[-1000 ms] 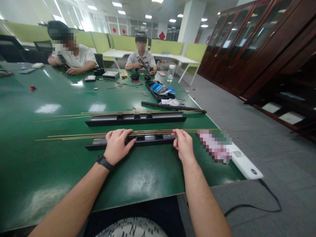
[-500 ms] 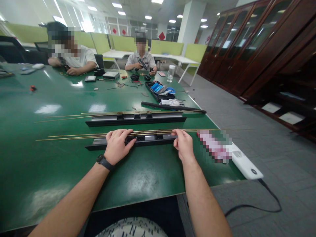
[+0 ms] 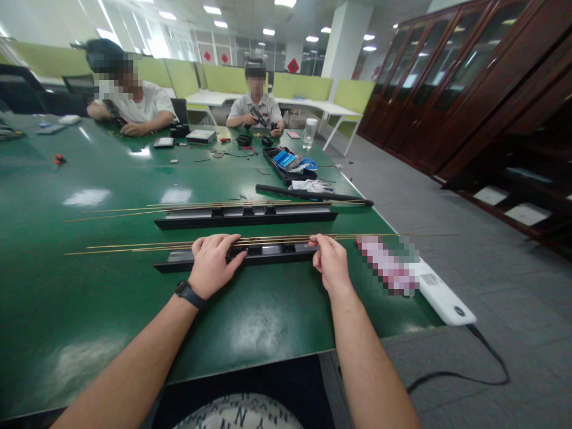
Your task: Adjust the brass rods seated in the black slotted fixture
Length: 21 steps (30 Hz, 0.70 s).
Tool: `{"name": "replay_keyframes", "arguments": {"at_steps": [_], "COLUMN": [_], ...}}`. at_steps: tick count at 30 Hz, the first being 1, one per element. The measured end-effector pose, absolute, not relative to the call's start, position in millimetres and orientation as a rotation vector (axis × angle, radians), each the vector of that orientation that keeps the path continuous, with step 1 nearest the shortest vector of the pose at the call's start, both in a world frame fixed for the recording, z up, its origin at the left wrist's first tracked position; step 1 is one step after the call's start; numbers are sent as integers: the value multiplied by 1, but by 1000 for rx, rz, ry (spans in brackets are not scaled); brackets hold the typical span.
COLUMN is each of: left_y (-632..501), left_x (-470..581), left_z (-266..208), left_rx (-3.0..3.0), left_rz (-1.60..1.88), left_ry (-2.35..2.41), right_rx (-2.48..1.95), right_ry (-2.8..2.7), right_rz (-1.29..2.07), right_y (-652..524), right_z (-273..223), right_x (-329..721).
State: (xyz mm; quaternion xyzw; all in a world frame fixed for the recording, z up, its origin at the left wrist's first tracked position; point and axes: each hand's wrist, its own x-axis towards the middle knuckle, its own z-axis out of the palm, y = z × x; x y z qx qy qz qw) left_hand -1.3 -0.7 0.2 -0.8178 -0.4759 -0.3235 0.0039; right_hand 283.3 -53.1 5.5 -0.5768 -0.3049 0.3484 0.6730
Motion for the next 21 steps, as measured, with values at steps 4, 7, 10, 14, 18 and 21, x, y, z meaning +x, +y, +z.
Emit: {"name": "replay_keyframes", "arguments": {"at_steps": [4, 7, 10, 14, 18, 21], "left_y": [-1, -1, -1, -1, -1, -1], "left_x": [-1, -2, -1, -1, -1, -1], "left_z": [0, 0, 1, 1, 0, 0], "left_rx": [-2567, -2561, -2559, -2561, -2554, -2557], "left_rz": [-1022, -1031, -1030, -1028, -1025, -1027], "left_ry": [-1479, -1480, -1477, -1475, -1480, -1470], "right_rx": [-1283, -1287, -1294, -1303, -1303, -1306], "right_ry": [-672, -718, -753, -750, -742, -739], "right_rz": [774, 822, 847, 839, 833, 826], "right_y": [-53, -55, -56, -56, -55, -55], "right_z": [6, 7, 8, 7, 6, 6], "right_x": [286, 284, 282, 281, 281, 281]}}
